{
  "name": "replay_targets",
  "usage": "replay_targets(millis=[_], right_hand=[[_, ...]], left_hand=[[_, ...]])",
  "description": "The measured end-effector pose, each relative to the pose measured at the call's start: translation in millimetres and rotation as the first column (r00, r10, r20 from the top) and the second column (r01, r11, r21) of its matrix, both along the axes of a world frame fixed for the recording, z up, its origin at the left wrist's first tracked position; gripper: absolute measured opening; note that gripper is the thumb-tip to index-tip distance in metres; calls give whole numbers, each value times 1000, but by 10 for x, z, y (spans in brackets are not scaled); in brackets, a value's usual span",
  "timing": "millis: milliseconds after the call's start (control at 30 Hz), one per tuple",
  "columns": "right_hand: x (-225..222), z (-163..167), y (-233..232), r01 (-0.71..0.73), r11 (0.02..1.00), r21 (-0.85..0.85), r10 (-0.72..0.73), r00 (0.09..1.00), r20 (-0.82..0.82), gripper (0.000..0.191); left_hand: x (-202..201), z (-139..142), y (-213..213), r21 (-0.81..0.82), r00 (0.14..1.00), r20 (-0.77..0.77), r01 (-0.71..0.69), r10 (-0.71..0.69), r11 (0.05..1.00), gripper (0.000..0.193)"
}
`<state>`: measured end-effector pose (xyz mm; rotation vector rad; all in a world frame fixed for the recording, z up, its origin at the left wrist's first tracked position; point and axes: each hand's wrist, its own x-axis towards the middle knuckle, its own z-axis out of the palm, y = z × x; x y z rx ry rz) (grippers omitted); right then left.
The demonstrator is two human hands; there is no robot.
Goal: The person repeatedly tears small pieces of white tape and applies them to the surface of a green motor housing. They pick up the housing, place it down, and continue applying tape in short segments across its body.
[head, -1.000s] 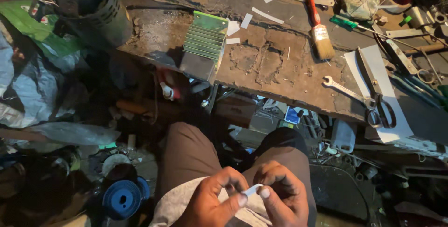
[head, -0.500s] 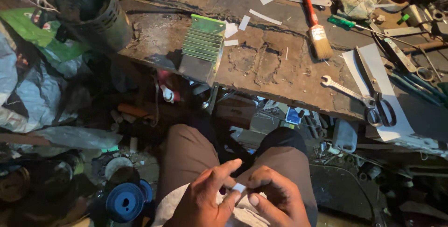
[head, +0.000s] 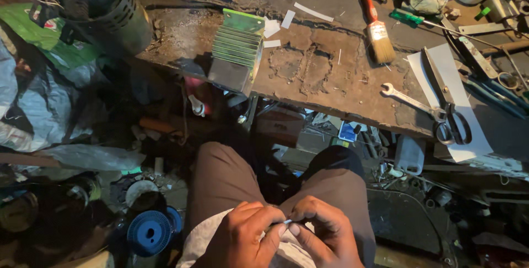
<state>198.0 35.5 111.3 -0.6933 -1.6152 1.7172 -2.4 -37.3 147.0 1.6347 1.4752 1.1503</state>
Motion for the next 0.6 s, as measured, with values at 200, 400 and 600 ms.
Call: replay_targets(millis=[200, 400, 600], right_hand=[[37, 36, 27, -40, 999, 37, 40, 999, -1, 11], [72, 35, 38, -89, 988, -125, 89, 996, -8, 14], [104, -2, 67, -75, 997, 28, 74, 997, 37, 17]], left_hand=[[16, 43, 1, 175, 995, -101, 18, 0, 984, 13], [5, 42, -3, 243, 973, -231, 43, 15, 969, 18], [-8, -49, -26, 308, 968, -250, 79, 1, 948, 21]])
